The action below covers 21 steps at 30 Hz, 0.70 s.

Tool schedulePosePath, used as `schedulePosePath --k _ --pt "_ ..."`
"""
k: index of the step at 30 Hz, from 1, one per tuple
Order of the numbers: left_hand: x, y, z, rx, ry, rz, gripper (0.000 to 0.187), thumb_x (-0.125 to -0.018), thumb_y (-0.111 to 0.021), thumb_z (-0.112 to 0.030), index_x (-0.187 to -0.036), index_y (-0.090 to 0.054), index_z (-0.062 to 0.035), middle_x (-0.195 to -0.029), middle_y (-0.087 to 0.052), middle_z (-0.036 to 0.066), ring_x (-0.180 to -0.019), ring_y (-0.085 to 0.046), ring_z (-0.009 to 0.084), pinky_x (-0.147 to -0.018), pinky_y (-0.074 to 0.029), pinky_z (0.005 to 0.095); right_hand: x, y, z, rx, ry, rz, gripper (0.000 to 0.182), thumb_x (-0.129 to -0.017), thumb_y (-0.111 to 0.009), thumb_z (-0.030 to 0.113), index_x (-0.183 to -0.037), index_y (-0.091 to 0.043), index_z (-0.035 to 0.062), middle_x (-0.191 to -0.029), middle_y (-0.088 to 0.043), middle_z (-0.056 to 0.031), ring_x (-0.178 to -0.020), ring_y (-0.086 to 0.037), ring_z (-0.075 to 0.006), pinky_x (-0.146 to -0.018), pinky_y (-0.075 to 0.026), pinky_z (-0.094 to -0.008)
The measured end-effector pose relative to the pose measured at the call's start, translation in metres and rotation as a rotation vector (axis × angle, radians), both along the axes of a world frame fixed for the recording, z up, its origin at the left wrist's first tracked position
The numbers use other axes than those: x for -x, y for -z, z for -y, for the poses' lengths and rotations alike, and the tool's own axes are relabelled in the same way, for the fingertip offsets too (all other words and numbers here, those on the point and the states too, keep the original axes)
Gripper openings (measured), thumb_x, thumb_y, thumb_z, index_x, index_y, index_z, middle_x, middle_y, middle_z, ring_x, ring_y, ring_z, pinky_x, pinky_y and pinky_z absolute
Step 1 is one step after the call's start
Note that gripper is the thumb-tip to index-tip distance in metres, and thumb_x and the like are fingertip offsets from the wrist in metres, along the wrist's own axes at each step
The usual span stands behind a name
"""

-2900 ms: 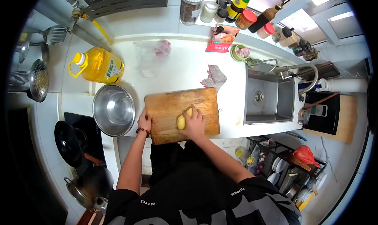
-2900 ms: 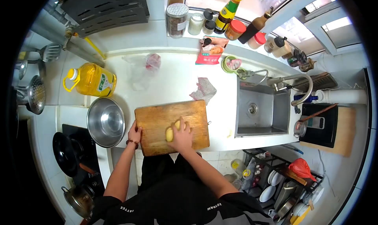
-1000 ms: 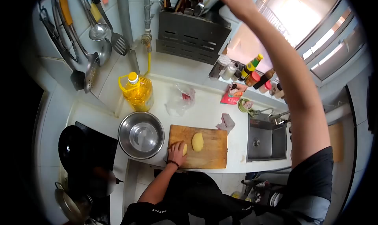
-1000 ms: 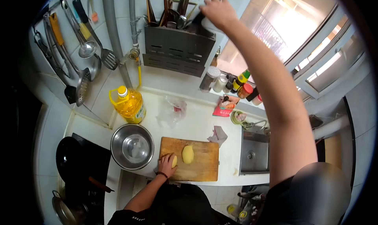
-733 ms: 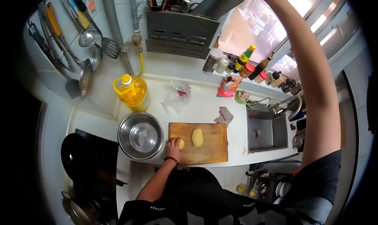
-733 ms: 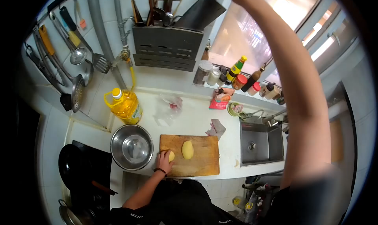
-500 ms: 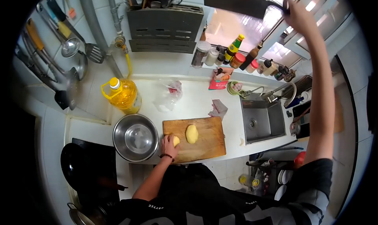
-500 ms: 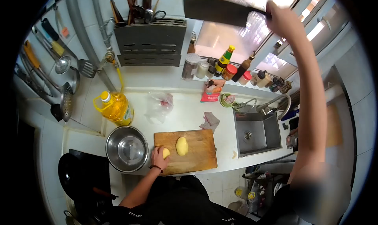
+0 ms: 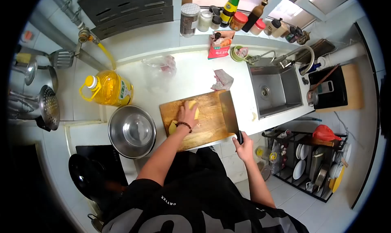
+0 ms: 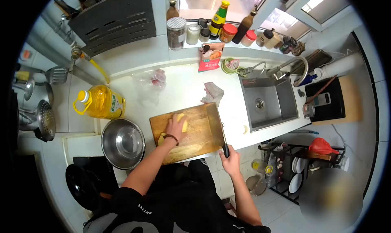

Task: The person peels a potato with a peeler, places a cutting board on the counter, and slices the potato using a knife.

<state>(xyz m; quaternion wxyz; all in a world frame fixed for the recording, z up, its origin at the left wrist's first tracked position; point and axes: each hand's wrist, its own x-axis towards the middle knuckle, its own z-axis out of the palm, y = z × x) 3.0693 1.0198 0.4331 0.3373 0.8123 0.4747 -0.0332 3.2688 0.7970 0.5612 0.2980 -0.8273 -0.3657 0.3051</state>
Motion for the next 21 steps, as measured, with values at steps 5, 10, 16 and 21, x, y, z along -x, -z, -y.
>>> schedulePosePath --k 5,10,16,21 --pt "0.039 0.008 -0.029 -0.13 0.034 0.06 0.091 -0.074 -0.087 -0.015 -0.153 -0.046 -0.029 -0.16 -0.03 0.023 -0.136 -0.042 0.0468 -0.115 -0.043 0.0521 0.009 0.034 0.013 0.005 -0.055 0.108 0.031 -0.093 -0.074 0.021 -0.113 -0.068 -0.0017 -0.074 -0.066 -0.0261 -0.07 -0.069 -0.0431 -0.063 -0.053 -0.0461" --pt "0.056 -0.016 -0.011 -0.165 -0.095 0.089 0.082 -0.085 -0.081 -0.02 -0.157 -0.042 -0.023 -0.159 -0.033 0.025 -0.141 -0.039 0.045 -0.117 -0.039 0.0529 0.011 0.064 -0.004 0.025 -0.104 0.204 0.027 -0.095 -0.071 0.02 -0.112 -0.068 -0.0015 -0.079 -0.067 -0.0285 -0.078 -0.069 -0.0478 -0.065 -0.054 -0.0498" --pt "0.108 0.02 0.049 -0.08 -0.42 0.126 0.058 -0.092 -0.076 -0.028 -0.139 -0.053 -0.0029 -0.131 -0.056 0.024 -0.123 -0.056 0.043 -0.104 -0.047 0.0493 0.005 0.09 -0.015 0.03 -0.161 0.268 0.026 -0.095 -0.07 0.019 -0.113 -0.067 0.0005 -0.081 -0.068 -0.0297 -0.081 -0.068 -0.0498 -0.068 -0.055 -0.0534" --pt "0.091 0.035 0.075 -0.008 -0.515 0.295 0.059 -0.088 -0.081 -0.027 -0.137 -0.057 -0.0054 -0.122 -0.062 0.021 -0.116 -0.06 0.0427 -0.101 -0.048 0.0505 -0.007 0.097 -0.031 0.152 -0.203 0.177 0.043 -0.091 -0.07 0.019 -0.131 -0.064 0.0028 -0.087 -0.069 -0.0305 -0.084 -0.07 -0.0485 -0.075 -0.055 -0.0538"
